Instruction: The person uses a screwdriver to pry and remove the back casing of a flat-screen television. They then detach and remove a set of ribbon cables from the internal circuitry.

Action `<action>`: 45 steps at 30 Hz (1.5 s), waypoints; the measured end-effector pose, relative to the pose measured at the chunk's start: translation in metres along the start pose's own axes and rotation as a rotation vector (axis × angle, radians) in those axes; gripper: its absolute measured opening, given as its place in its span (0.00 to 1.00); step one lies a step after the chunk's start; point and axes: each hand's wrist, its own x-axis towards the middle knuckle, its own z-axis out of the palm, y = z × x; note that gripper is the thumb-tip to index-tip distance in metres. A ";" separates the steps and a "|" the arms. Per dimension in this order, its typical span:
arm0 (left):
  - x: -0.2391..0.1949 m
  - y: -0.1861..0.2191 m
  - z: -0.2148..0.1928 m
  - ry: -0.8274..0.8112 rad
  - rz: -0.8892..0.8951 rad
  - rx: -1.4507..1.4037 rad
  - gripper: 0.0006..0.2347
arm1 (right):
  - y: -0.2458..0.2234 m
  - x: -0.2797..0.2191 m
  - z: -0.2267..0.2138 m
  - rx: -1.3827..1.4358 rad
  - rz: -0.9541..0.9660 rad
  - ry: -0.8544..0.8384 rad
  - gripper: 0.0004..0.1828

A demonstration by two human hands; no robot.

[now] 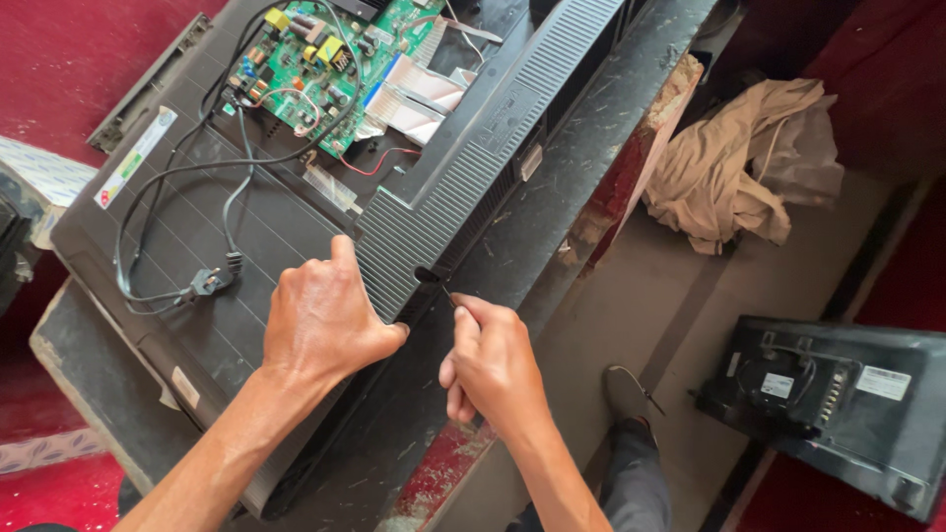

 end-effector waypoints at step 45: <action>0.001 -0.004 -0.002 0.010 0.045 -0.026 0.25 | 0.010 -0.005 0.054 -0.074 -0.028 0.134 0.28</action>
